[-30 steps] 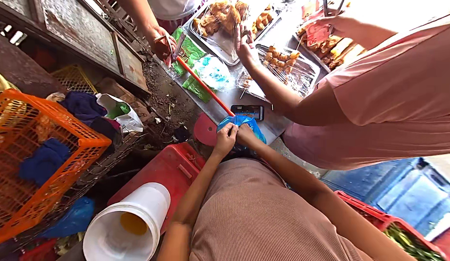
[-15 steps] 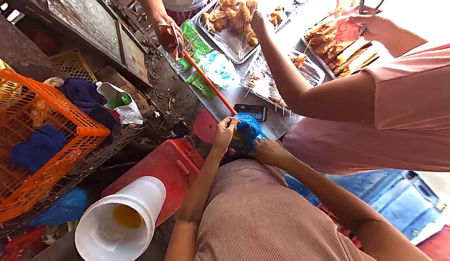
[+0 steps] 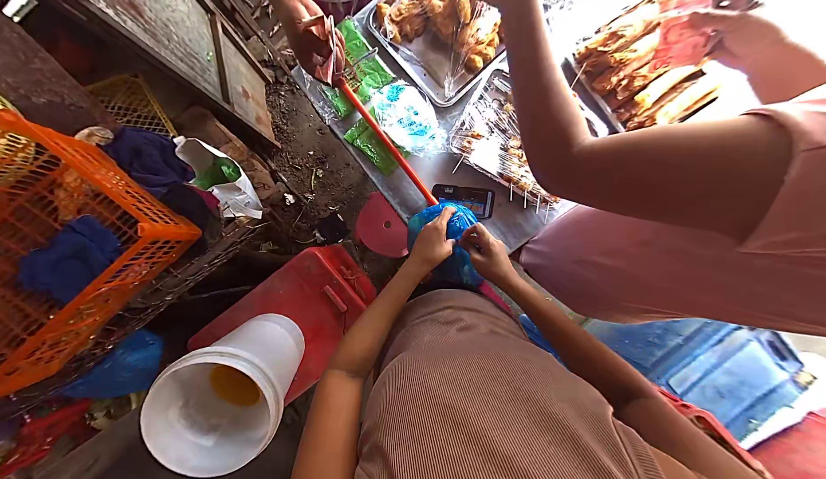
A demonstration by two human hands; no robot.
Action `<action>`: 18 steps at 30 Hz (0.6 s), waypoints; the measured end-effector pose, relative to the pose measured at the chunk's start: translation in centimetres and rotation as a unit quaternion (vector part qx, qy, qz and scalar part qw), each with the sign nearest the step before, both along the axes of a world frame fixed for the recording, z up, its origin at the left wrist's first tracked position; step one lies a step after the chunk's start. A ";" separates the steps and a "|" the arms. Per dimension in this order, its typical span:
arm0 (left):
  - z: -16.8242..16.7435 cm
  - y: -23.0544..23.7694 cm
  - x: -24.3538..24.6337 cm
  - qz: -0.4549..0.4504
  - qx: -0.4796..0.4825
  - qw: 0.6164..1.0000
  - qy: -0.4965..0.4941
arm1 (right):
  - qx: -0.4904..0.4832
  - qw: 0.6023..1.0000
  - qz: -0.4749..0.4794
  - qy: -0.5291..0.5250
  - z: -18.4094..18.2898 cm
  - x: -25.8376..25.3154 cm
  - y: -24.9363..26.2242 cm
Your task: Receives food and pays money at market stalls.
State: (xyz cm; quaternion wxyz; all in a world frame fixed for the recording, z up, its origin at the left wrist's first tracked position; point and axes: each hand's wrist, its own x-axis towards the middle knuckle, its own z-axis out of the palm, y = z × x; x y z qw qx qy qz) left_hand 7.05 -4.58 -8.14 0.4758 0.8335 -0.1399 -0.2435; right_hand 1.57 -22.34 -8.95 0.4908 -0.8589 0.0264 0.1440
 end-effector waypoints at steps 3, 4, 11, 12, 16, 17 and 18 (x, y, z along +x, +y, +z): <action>-2.1 -0.5 1.0 0.034 -0.014 0.998 -0.045 | 0.040 0.998 0.019 -0.036 0.1 -1.6 -1.9; -2.3 -0.6 0.9 0.040 -0.014 0.998 -0.049 | 0.024 0.998 0.055 -0.035 0.5 -2.2 -2.1; -2.2 -0.6 -0.3 0.064 0.001 0.992 -0.111 | -0.291 0.891 0.149 0.314 3.9 3.3 1.2; -2.2 -0.6 0.1 0.066 0.001 0.993 -0.098 | -0.321 0.872 0.164 0.331 3.8 3.9 1.6; -3.6 -1.3 3.0 0.067 -0.017 0.997 -0.028 | -0.299 0.895 0.161 0.288 2.5 4.8 1.4; -3.9 -1.2 3.2 0.069 -0.031 0.997 -0.024 | -0.237 0.934 0.137 0.228 1.9 4.7 0.9; -4.1 -1.0 3.2 0.070 -0.051 0.996 -0.019 | -0.152 0.971 0.099 0.155 1.4 4.4 0.6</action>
